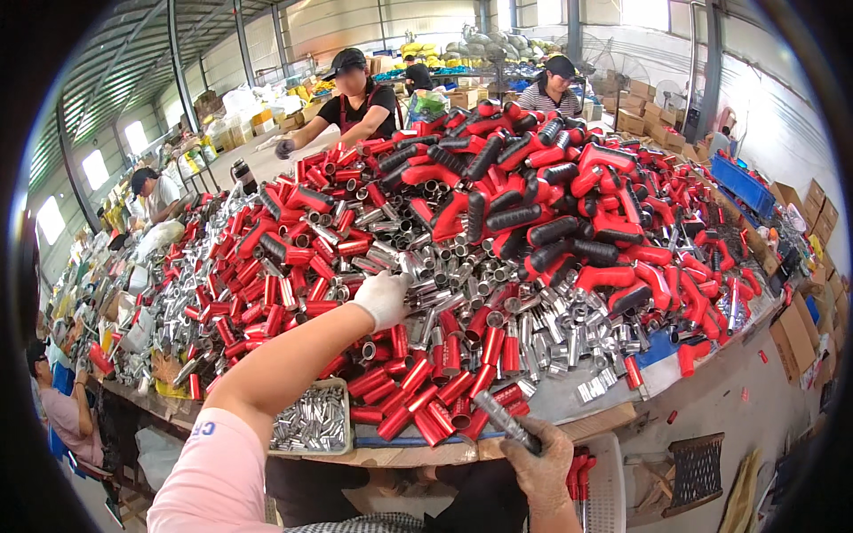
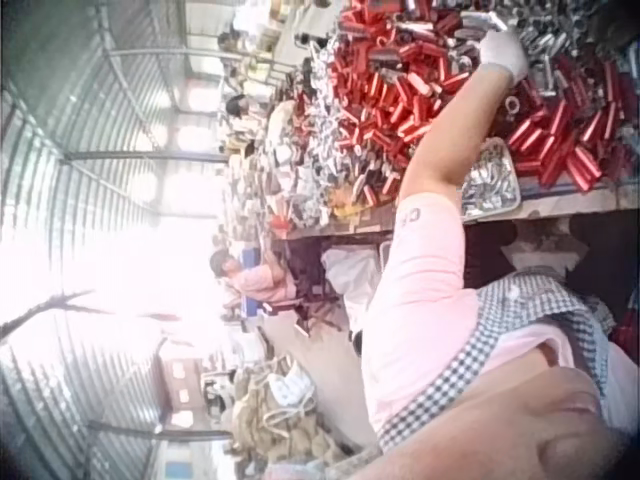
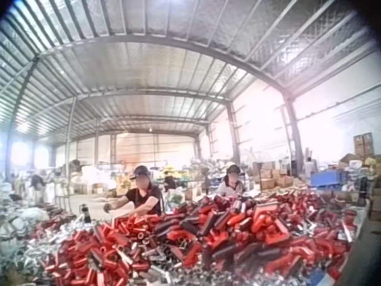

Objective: The person assembles handle components by inserting metal pins and springs into metal tubes, attaching red grip handles to them, and placing the finished assemblies into a basket.

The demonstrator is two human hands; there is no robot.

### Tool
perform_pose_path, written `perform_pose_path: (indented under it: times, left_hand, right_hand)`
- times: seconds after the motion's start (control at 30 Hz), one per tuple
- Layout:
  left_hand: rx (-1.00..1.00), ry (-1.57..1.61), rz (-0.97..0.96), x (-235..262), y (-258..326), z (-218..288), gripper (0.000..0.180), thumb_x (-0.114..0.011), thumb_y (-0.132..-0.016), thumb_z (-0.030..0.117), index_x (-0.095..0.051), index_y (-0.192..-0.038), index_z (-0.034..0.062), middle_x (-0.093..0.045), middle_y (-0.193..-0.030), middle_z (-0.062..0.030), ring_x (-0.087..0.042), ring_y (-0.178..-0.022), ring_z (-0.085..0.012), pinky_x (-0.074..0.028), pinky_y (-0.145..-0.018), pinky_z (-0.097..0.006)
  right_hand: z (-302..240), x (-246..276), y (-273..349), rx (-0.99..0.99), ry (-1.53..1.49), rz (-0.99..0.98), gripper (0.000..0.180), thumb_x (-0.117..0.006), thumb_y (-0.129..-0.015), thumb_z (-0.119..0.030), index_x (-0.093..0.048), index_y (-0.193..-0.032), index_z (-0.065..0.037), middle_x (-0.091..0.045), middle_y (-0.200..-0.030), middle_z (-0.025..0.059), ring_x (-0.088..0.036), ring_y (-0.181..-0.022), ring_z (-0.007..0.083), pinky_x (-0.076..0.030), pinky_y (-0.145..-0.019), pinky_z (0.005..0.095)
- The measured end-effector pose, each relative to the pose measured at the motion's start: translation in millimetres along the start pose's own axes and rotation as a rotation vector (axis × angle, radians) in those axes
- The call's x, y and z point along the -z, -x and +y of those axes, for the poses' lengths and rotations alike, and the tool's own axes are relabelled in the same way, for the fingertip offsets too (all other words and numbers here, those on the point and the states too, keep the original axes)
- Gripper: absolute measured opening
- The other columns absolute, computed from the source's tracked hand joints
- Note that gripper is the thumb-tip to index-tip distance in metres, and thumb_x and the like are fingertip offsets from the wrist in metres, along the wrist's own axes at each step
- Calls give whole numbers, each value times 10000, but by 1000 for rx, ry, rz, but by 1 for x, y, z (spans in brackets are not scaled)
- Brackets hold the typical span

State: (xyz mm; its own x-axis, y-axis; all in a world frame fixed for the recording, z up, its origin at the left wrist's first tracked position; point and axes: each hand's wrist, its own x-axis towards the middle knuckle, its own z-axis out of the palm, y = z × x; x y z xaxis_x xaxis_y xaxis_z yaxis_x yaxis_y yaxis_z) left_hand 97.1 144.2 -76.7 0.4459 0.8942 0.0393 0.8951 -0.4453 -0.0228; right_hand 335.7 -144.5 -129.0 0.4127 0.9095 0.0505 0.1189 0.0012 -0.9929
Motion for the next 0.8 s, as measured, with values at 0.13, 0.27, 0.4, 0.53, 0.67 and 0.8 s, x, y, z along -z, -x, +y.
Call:
perform_pose_path:
  times: [0.13, 0.27, 0.4, 0.53, 0.67, 0.8]
  left_hand:
    - [8, -237, -104, 4, -32, 11, 394, -660, -761, 92, -601, -1132, -24, -687, -1040, -221, -678, -1000, -330, -560, -836, -411]
    - [-168, -133, -99, 3, -29, -14, 354, -676, -768, 96, -659, -1116, 33, -685, -1092, -203, -667, -1026, -344, -535, -871, -429]
    - [4, -185, -118, -10, -34, -12, 373, -685, -751, 111, -661, -1113, 24, -691, -1059, -210, -669, -1020, -346, -537, -868, -439]
    - [-79, -134, 19, -7, -26, -16, 341, -660, -769, 163, -665, -1077, 18, -701, -996, -211, -683, -956, -350, -542, -846, -451]
    - [8, 302, 350, 21, 7, -25, 297, -658, -793, 249, -674, -926, -16, -693, -910, -207, -690, -880, -311, -542, -797, -411]
    - [26, 1245, 136, 65, 67, -40, 179, -602, -854, 139, -635, -950, -9, -627, -767, -72, -620, -631, -136, -506, -586, -294]
  right_hand:
    - [-3, 2, 15, 106, 63, 12, 356, -793, -654, -85, -713, -980, 34, -691, -820, 85, -626, -703, 131, -507, -684, 283]
    - [-18, -1, 25, 122, 47, -36, 396, -792, -649, -112, -693, -990, 63, -676, -860, 69, -628, -769, 136, -495, -728, 273]
    - [-30, -15, 38, 67, 31, -96, 405, -806, -641, -113, -707, -1003, 39, -691, -853, 77, -645, -760, 146, -505, -732, 274]
    - [-36, -21, 55, 192, 56, -141, 400, -793, -703, -149, -702, -1054, 20, -688, -814, 85, -645, -739, 133, -511, -708, 278]
    - [-53, -17, 74, 47, 92, -127, 323, -700, -742, -80, -686, -1032, 60, -676, -821, 55, -624, -737, 113, -506, -689, 247]
    - [-57, -14, 72, 69, 229, -111, 373, -716, -714, -139, -690, -1030, 59, -701, -856, 104, -661, -773, 154, -520, -734, 284]
